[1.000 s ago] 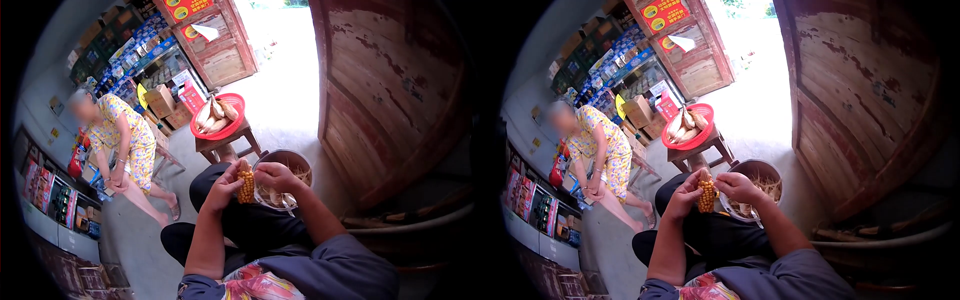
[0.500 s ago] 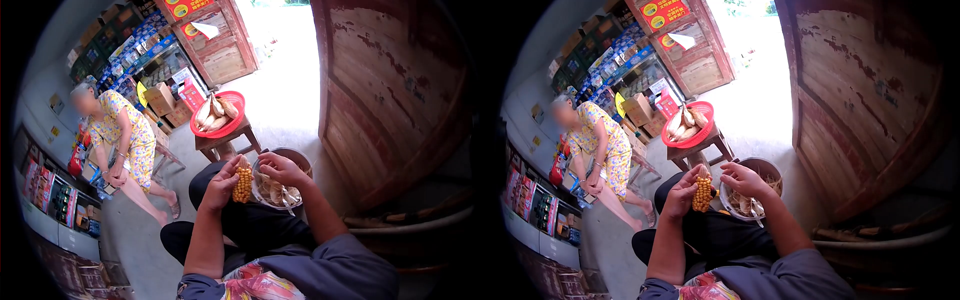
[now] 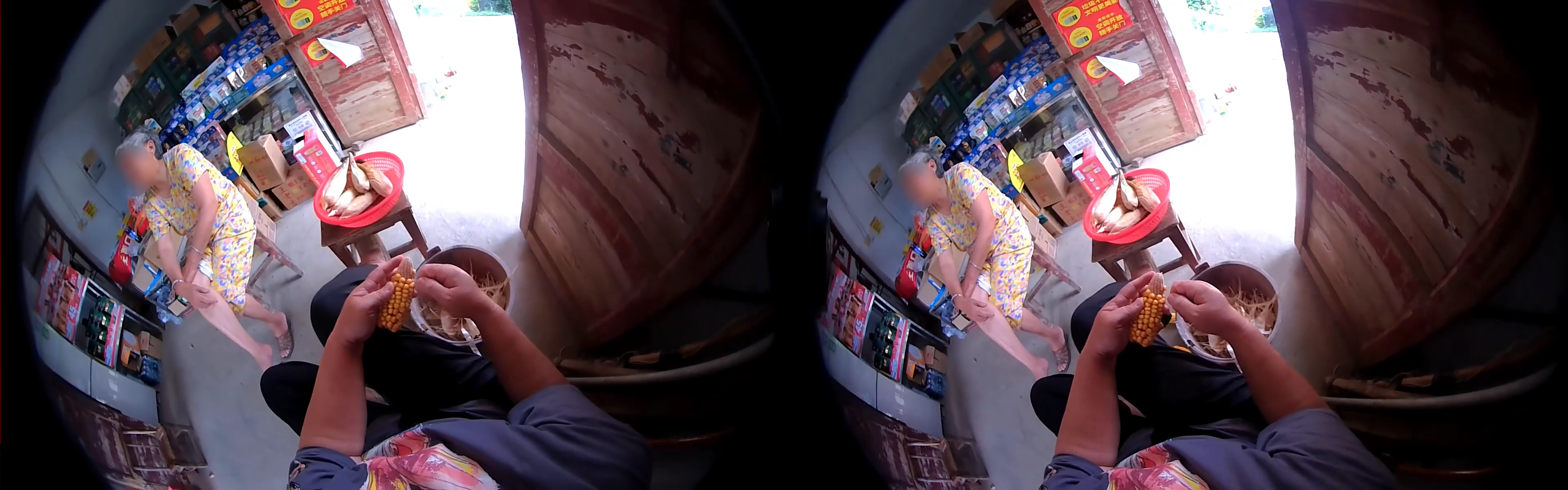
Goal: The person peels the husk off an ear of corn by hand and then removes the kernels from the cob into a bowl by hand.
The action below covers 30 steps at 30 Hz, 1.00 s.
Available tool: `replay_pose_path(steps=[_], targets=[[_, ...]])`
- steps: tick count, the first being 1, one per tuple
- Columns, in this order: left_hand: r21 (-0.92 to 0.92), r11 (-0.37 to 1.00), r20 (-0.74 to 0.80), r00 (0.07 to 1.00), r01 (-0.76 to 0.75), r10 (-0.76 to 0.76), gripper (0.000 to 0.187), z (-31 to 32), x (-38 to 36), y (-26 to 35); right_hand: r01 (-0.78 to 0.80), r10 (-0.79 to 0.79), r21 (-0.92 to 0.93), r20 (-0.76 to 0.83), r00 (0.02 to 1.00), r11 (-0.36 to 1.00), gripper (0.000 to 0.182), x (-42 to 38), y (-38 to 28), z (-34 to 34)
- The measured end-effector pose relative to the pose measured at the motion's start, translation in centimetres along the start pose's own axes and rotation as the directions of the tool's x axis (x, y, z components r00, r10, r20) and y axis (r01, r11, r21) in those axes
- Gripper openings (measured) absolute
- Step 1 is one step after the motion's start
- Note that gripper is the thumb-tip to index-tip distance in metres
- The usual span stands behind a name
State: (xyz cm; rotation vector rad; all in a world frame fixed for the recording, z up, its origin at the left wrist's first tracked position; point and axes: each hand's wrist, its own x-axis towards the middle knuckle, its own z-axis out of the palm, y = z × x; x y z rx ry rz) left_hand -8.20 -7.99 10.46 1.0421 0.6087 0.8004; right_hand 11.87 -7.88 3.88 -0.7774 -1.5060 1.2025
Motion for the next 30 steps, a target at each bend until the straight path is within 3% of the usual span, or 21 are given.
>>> replay_pose_path(steps=[2,4,7,8,11,12,14,15,18,19,25,28,29,30], targets=[[-0.021,1.0,-0.026,1.0,0.001,-0.002,0.052,0.3,-0.1,0.5,0.02,-0.02,-0.034,-0.005,1.0,0.999,0.017,0.1,0.9,-0.5],[-0.04,0.999,-0.046,0.999,0.003,-0.005,0.052,0.5,0.0,0.6,0.067,-0.093,-0.55,-0.02,0.995,0.833,0.015,0.2,1.3,-1.2],[0.114,0.993,-0.09,0.995,-0.042,0.053,0.05,0.7,0.1,0.6,0.039,-0.148,-0.626,-0.122,0.981,0.779,0.021,-0.7,1.2,-1.5],[0.093,0.995,-0.09,0.995,-0.029,0.037,0.049,0.6,0.1,0.7,0.039,-0.148,-0.624,-0.124,0.981,0.781,0.021,-0.7,1.0,-1.5],[0.064,0.998,-0.108,0.994,-0.013,0.02,0.048,0.6,0.3,0.7,-0.016,0.0,-0.139,-0.116,0.993,0.99,0.024,-0.2,-1.0,-1.6],[0.056,0.998,-0.124,0.992,-0.013,0.02,0.047,0.8,0.4,0.7,-0.02,0.003,-0.137,-0.119,0.993,0.99,0.024,-0.2,-1.0,-1.6],[0.038,0.999,-0.134,0.991,-0.008,0.013,0.047,1.1,0.4,0.7,-0.072,0.072,0.057,-0.007,0.997,0.996,0.023,-0.1,-0.9,-1.6],[0.021,1.0,-0.147,0.989,-0.008,0.011,0.048,1.2,0.5,0.7,-0.032,0.031,0.092,0.007,0.999,0.995,0.022,-0.1,-1.5,-1.2],[0.075,0.996,-0.144,0.987,-0.057,0.067,0.048,0.2,1.1,-0.3,0.004,-0.004,-0.006,0.062,0.998,1.0,0.017,-0.1,-2.2,-0.2],[0.075,0.995,-0.144,0.987,-0.06,0.07,0.048,0.0,1.2,-0.4,0.065,-0.059,-0.121,0.049,0.997,0.991,0.016,-0.1,-2.5,0.1],[0.059,0.996,-0.147,0.986,-0.07,0.078,0.049,-0.1,1.0,-0.4,-0.015,0.018,0.07,-0.039,0.999,0.997,0.011,0.3,0.4,-0.1],[0.081,0.996,-0.171,0.984,-0.033,0.046,0.049,0.8,0.6,0.1,-0.003,-0.056,-0.308,-0.183,0.982,0.951,0.016,0.1,0.9,-1.7],[0.067,0.997,-0.193,0.98,-0.028,0.04,0.049,1.0,0.6,0.2,-0.003,-0.056,-0.308,-0.182,0.982,0.951,0.016,0.1,1.0,-1.8],[0.053,0.998,-0.215,0.976,-0.022,0.033,0.049,1.0,0.7,0.2,-0.071,0.038,-0.16,-0.199,0.979,0.985,0.02,0.1,1.1,-1.9]])
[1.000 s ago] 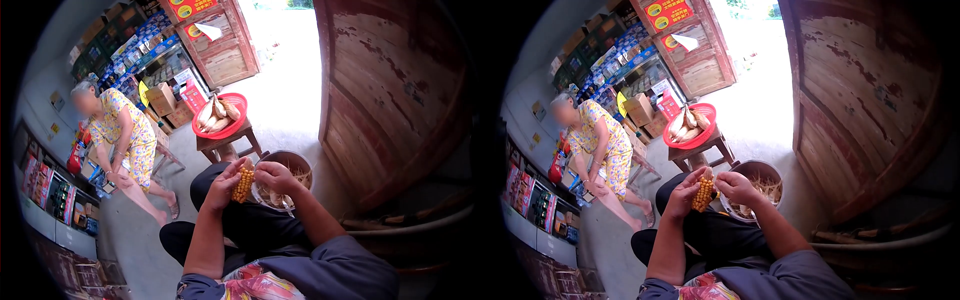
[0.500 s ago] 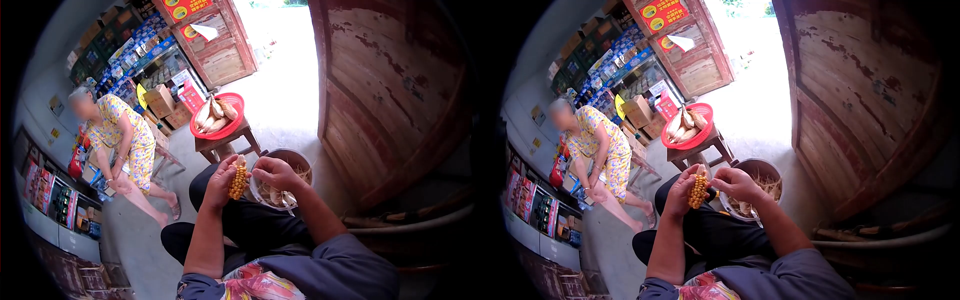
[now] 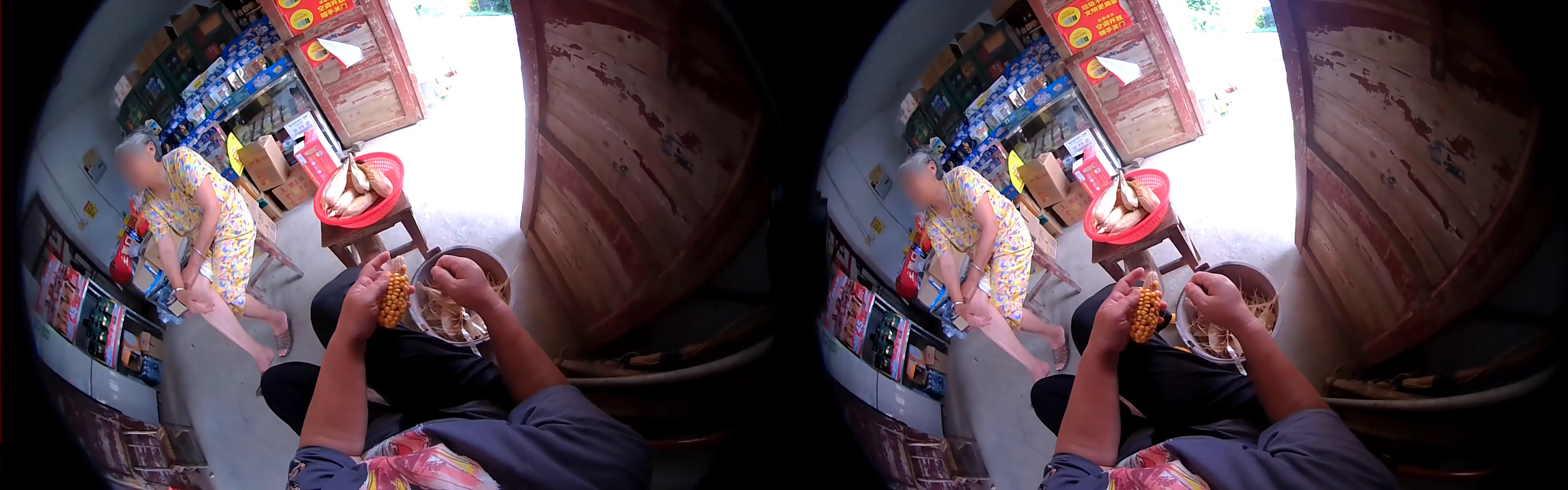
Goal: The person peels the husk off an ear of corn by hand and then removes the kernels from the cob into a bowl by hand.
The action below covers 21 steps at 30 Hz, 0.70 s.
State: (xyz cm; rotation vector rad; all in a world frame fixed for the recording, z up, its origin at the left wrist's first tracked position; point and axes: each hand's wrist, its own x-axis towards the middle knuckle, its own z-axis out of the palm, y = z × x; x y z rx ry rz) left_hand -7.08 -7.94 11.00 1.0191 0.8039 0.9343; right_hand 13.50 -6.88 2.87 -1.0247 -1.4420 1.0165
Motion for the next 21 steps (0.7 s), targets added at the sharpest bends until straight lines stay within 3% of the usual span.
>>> replay_pose_path(steps=[1,2,4,5,8,10,12,14,17,18,20,21], targets=[[0.001,1.0,0.0,1.0,0.002,-0.002,0.049,0.0,0.1,0.0,-0.097,0.096,0.136,0.012,0.995,0.986,0.026,0.0,0.0,0.0],[0.011,1.0,0.004,1.0,0.002,-0.002,0.049,-0.1,0.1,0.0,-0.1,0.099,0.139,0.01,0.995,0.985,0.026,-0.1,0.0,0.1],[0.023,1.0,0.012,1.0,0.009,-0.01,0.048,0.1,0.2,-0.1,0.051,-0.05,0.086,-0.008,0.999,0.995,0.03,-0.2,-0.6,0.9],[0.03,0.999,0.01,1.0,0.014,-0.014,0.047,0.1,0.2,-0.1,0.05,-0.049,0.088,-0.013,0.999,0.995,0.03,-0.3,-1.1,1.0],[0.052,0.999,0.009,1.0,-0.004,0.004,0.047,-0.5,0.9,-1.1,0.109,-0.107,0.0,0.159,0.981,0.994,0.023,-0.8,-3.2,1.4],[0.063,0.998,0.009,1.0,-0.028,0.027,0.046,-1.4,1.4,-2.2,0.157,-0.159,0.023,0.112,0.981,0.987,0.023,-0.8,-2.5,2.2],[0.214,0.974,0.023,0.997,-0.076,0.073,0.046,-1.6,1.5,-2.5,0.23,-0.226,-0.037,0.088,0.97,0.973,0.021,-0.6,-2.3,2.3],[0.211,0.976,0.026,0.998,-0.058,0.054,0.046,-1.4,1.0,-2.0,0.206,-0.202,-0.05,0.079,0.976,0.977,0.018,-0.6,-2.1,2.0],[0.185,0.982,0.009,1.0,-0.022,0.021,0.045,-0.4,0.3,-0.9,0.203,-0.243,-0.406,-0.05,0.969,0.891,0.012,-0.2,0.0,1.3],[0.164,0.986,-0.011,1.0,-0.009,0.011,0.046,-0.2,0.2,-0.8,0.203,-0.244,-0.406,-0.049,0.969,0.891,0.012,-0.3,-0.2,1.0],[0.165,0.986,-0.012,1.0,-0.023,0.026,0.045,-0.3,0.4,-1.0,0.049,-0.075,-0.284,-0.08,0.994,0.957,0.012,-0.5,-0.6,0.7],[0.166,0.985,-0.014,0.999,-0.036,0.039,0.045,-0.4,0.5,-1.1,0.075,-0.094,-0.178,-0.102,0.99,0.981,0.015,-0.5,-0.9,0.9]])
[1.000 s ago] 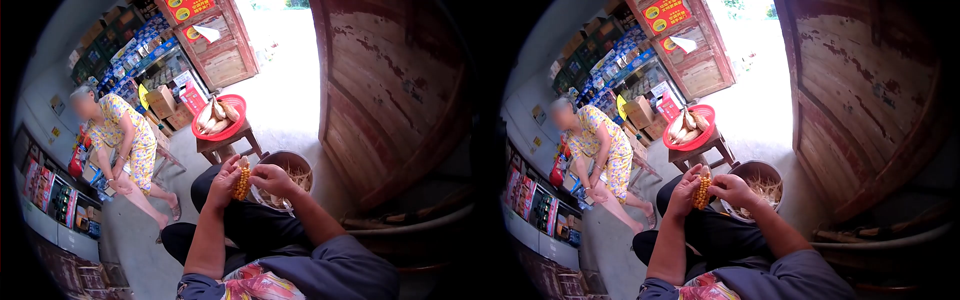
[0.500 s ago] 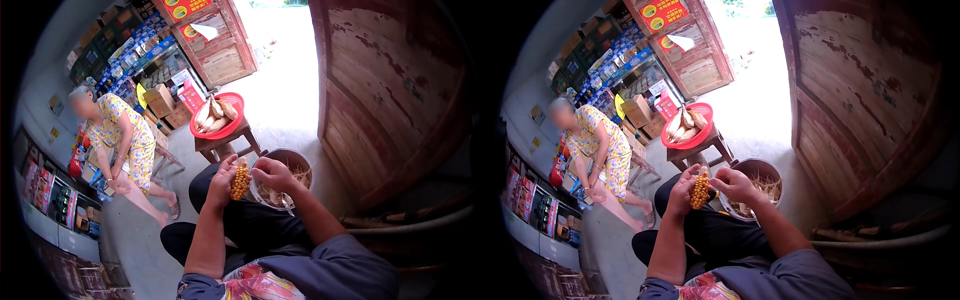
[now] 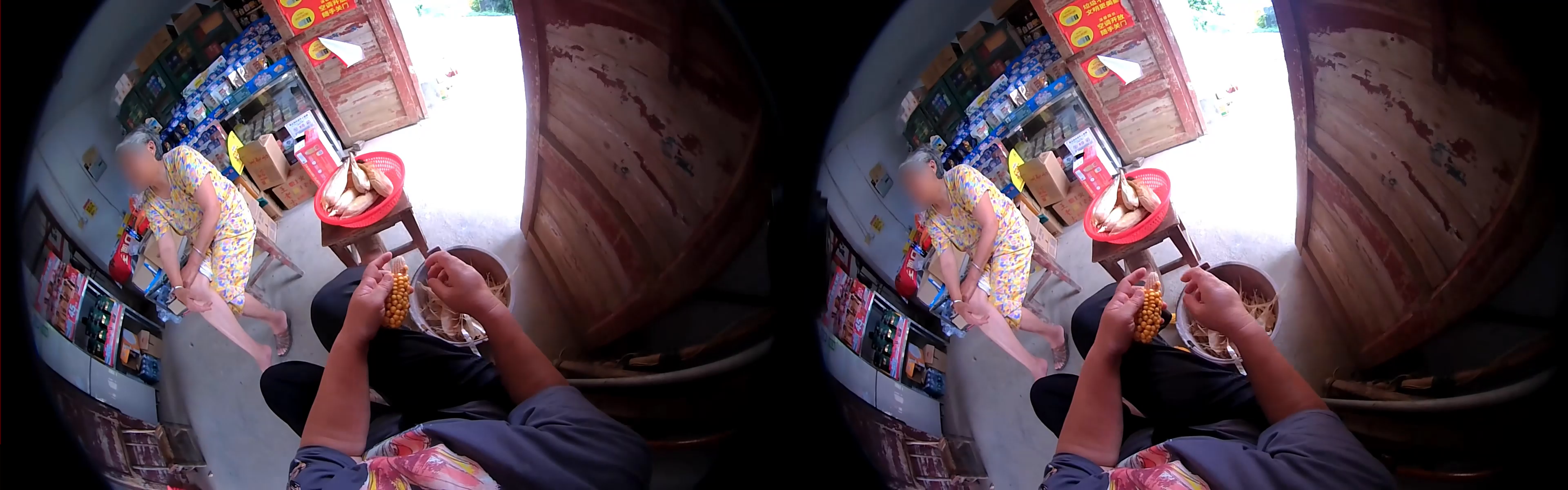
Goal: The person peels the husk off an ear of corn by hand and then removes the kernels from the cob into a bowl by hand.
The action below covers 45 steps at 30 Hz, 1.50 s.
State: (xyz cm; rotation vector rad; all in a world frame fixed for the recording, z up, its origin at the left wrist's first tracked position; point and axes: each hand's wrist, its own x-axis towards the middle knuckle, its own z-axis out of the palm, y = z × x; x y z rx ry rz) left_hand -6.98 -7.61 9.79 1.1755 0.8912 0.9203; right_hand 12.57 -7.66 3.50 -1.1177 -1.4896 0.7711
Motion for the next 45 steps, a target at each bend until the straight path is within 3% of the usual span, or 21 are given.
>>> replay_pose_path(steps=[1,3,5,7,8,11,12,15,17,20,21,24,25,27,31,34,39,40,41,42,45], targets=[[0.001,1.0,-0.002,1.0,0.005,-0.005,0.045,-0.1,0.1,-0.2,-0.004,0.004,0.003,0.001,1.0,1.0,0.015,0.1,-0.3,0.0],[-0.004,0.999,-0.009,0.999,-0.037,0.037,0.044,-0.1,0.4,-0.4,0.012,-0.043,0.213,0.142,0.989,0.977,0.015,0.2,-0.9,-0.5],[-0.029,0.999,-0.02,0.999,-0.029,0.028,0.043,0.0,0.4,-0.2,-0.005,-0.036,0.227,0.174,0.984,0.974,0.019,0.2,-0.5,-0.3],[-0.055,0.998,-0.035,0.999,-0.03,0.029,0.042,0.4,0.2,0.4,-0.115,-0.005,0.377,0.302,0.953,0.919,0.024,0.1,-0.3,0.0],[-0.078,0.997,-0.045,0.999,-0.022,0.018,0.041,0.6,-0.1,0.9,-0.193,0.043,0.372,0.377,0.925,0.908,0.028,0.2,0.2,0.2],[-0.091,0.995,-0.057,0.998,-0.043,0.038,0.04,0.1,0.1,0.4,-0.115,-0.037,0.303,0.453,0.891,0.946,0.027,-0.1,-1.7,-0.2],[-0.08,0.994,-0.056,0.996,-0.069,0.065,0.04,-0.1,0.3,0.2,-0.002,-0.094,0.207,0.453,0.887,0.978,0.025,-0.2,-1.8,0.0],[-0.113,0.988,-0.085,0.991,-0.108,0.099,0.04,-0.3,0.5,-0.3,-0.017,-0.133,0.326,0.433,0.892,0.945,0.023,-0.5,-1.8,1.0],[-0.125,0.987,-0.083,0.992,-0.103,0.093,0.04,-0.4,0.3,0.0,-0.004,-0.125,0.298,0.415,0.901,0.955,0.021,-0.3,-0.7,1.1],[-0.17,0.981,-0.089,0.993,-0.089,0.075,0.039,-0.2,-0.2,0.6,0.109,-0.037,-0.226,0.303,0.952,0.968,0.018,0.0,0.8,0.3],[-0.201,0.976,-0.097,0.993,-0.081,0.063,0.038,-0.1,-0.3,0.8,0.11,-0.037,-0.227,0.304,0.952,0.968,0.018,0.0,0.4,0.2],[-0.257,0.962,-0.135,0.989,-0.092,0.059,0.039,0.3,-0.2,1.1,-0.13,0.079,0.177,0.269,0.96,0.976,0.027,-0.1,-0.9,-0.1],[-0.255,0.963,-0.135,0.989,-0.087,0.053,0.039,0.2,-0.1,0.9,-0.135,0.083,0.181,0.269,0.96,0.974,0.027,0.0,-1.1,0.1],[-0.255,0.961,-0.137,0.988,-0.107,0.074,0.038,-0.3,0.3,0.4,-0.277,0.109,0.297,0.478,0.872,0.914,0.02,-0.1,-1.5,0.3],[-0.23,0.968,-0.137,0.988,-0.105,0.074,0.038,-0.3,0.5,0.3,-0.184,0.003,0.31,0.504,0.864,0.933,0.02,-0.6,-2.1,1.4],[-0.221,0.968,-0.13,0.987,-0.118,0.09,0.037,-0.5,0.3,0.3,-0.206,-0.02,0.389,0.504,0.863,0.898,0.022,-0.7,-2.3,1.2],[-0.245,0.96,-0.141,0.984,-0.137,0.104,0.036,-0.8,0.2,0.2,-0.218,0.024,0.311,0.525,0.851,0.925,0.019,-0.1,0.1,-0.4],[-0.247,0.959,-0.144,0.984,-0.138,0.105,0.036,-0.7,0.2,0.2,0.022,-0.017,-0.009,0.338,0.941,1.0,0.02,-0.1,0.4,-0.6],[-0.268,0.951,-0.165,0.98,-0.152,0.11,0.035,-0.6,0.3,0.3,0.189,-0.137,-0.367,0.165,0.977,0.911,0.021,-0.1,0.6,-0.7],[-0.288,0.944,-0.185,0.976,-0.164,0.113,0.035,-0.5,0.3,0.3,0.189,-0.136,-0.366,0.165,0.977,0.911,0.021,0.0,0.7,-0.7],[-0.282,0.945,-0.162,0.979,-0.165,0.123,0.036,-0.5,0.2,0.6,0.026,-0.027,0.008,0.286,0.958,1.0,0.034,0.3,0.9,-0.9]])
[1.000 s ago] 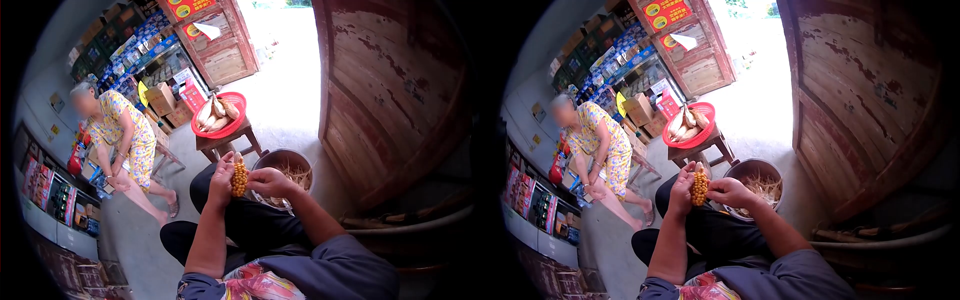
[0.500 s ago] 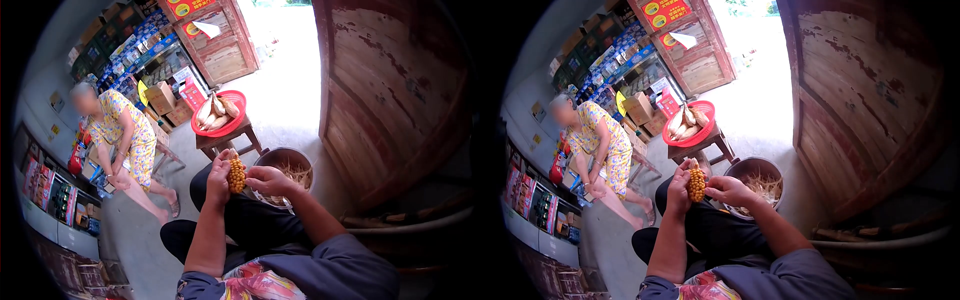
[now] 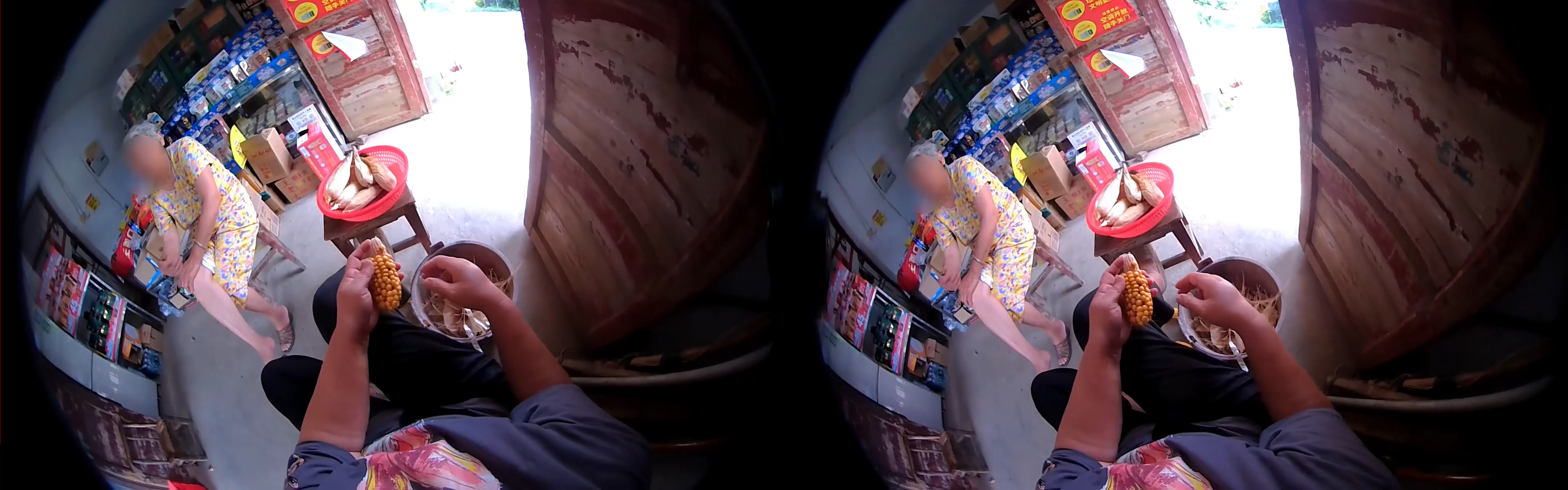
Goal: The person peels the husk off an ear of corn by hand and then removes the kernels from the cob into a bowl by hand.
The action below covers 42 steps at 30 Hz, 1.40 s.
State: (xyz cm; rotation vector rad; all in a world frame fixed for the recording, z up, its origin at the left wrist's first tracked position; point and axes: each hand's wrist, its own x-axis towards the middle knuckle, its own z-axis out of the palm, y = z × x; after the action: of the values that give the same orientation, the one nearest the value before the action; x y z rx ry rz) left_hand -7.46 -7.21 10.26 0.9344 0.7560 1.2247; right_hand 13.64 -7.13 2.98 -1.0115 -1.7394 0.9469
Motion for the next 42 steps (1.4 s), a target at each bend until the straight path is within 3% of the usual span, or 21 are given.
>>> replay_pose_path(steps=[1,4,9,11,12,14,15,16,18,22,23,25,28,32,34,36,38,39,40,41,42], targets=[[0.003,1.0,0.001,1.0,0.007,-0.007,0.036,0.1,0.0,0.0,-0.124,0.084,0.38,0.121,0.989,0.917,0.04,0.1,-0.1,0.6],[-0.002,0.999,-0.012,0.999,-0.038,0.038,0.037,0.4,0.2,0.0,-0.286,0.112,0.573,0.32,0.941,0.768,0.04,-0.1,-2.1,1.9],[-0.004,0.997,-0.008,0.997,-0.077,0.077,0.038,-0.1,0.0,0.1,-0.216,0.072,0.467,0.308,0.949,0.857,0.021,-0.2,-3.5,3.7],[-0.029,0.996,-0.002,0.997,-0.08,0.08,0.038,-0.3,-0.2,0.1,0.066,-0.095,0.225,0.122,0.988,0.972,0.015,-0.2,-3.4,3.3],[-0.036,0.996,-0.01,0.997,-0.081,0.081,0.038,-0.4,-0.2,0.0,0.064,-0.094,0.22,0.128,0.987,0.973,0.015,-0.3,-3.7,2.8],[-0.046,0.995,-0.022,0.996,-0.086,0.085,0.038,-0.4,-0.2,0.0,-0.008,-0.063,0.482,0.13,0.99,0.876,0.014,-0.6,-4.6,1.5],[-0.061,0.994,-0.02,0.996,-0.088,0.086,0.038,-0.4,-0.2,0.1,0.036,-0.09,0.439,0.103,0.991,0.898,0.011,-0.4,-3.9,1.1],[-0.075,0.993,-0.017,0.996,-0.089,0.088,0.038,-0.4,-0.1,0.1,-0.222,0.141,0.4,0.222,0.965,0.889,0.015,-0.4,-3.5,0.1],[-0.095,0.991,-0.031,0.995,-0.093,0.09,0.038,-0.4,-0.1,0.2,0.127,-0.154,-0.2,-0.128,0.98,0.972,0.022,-0.5,-2.0,0.5],[-0.095,0.989,-0.033,0.993,-0.115,0.112,0.04,-0.6,0.2,0.0,0.188,-0.295,-0.363,-0.268,0.917,0.913,0.03,0.0,-0.9,1.2],[-0.077,0.993,-0.003,0.996,-0.09,0.09,0.042,-1.3,0.4,-0.2,0.073,-0.082,-0.095,-0.093,0.992,0.993,0.028,0.0,-1.3,1.3],[-0.071,0.992,-0.044,0.994,-0.1,0.097,0.042,-0.7,0.2,-0.1,-0.266,0.212,0.274,0.212,0.954,0.924,0.027,-0.2,-3.5,2.0],[-0.078,0.991,-0.076,0.991,-0.112,0.106,0.042,-0.3,0.3,-0.2,-0.227,0.171,0.499,0.157,0.973,0.836,0.027,-0.2,-2.6,4.8],[-0.109,0.988,-0.049,0.994,-0.106,0.101,0.04,-0.8,0.3,-0.2,-0.164,0.137,0.505,0.091,0.986,0.848,0.019,0.2,-1.9,4.9],[-0.148,0.984,-0.039,0.995,-0.096,0.092,0.04,-0.8,0.0,0.1,0.063,-0.073,-0.107,-0.089,0.993,0.992,0.014,0.1,-2.1,3.2],[-0.185,0.979,-0.023,0.996,-0.085,0.083,0.041,-0.5,-0.1,0.4,0.166,-0.281,-0.356,-0.301,0.911,0.92,0.025,0.1,-1.5,2.6],[-0.26,0.963,0.034,0.996,-0.07,0.082,0.041,-0.2,-0.2,0.6,-0.083,0.051,-0.144,-0.213,0.976,0.986,0.032,-0.6,-2.7,2.0],[-0.259,0.963,0.032,0.996,-0.072,0.083,0.041,-0.1,-0.3,0.7,-0.082,0.05,-0.143,-0.212,0.976,0.986,0.032,-0.3,-2.5,2.0],[-0.272,0.958,0.042,0.994,-0.088,0.103,0.042,0.1,-0.3,0.8,-0.139,0.134,0.214,0.037,0.99,0.967,0.034,0.0,-2.3,2.1],[-0.284,0.954,0.052,0.991,-0.101,0.12,0.042,0.2,-0.4,0.7,-0.264,0.119,0.518,0.296,0.948,0.814,0.036,0.2,-2.3,2.3],[-0.281,0.955,0.054,0.992,-0.096,0.115,0.042,0.3,-0.4,0.7,-0.263,0.055,0.639,0.326,0.944,0.723,0.033,0.0,-2.8,2.9]])
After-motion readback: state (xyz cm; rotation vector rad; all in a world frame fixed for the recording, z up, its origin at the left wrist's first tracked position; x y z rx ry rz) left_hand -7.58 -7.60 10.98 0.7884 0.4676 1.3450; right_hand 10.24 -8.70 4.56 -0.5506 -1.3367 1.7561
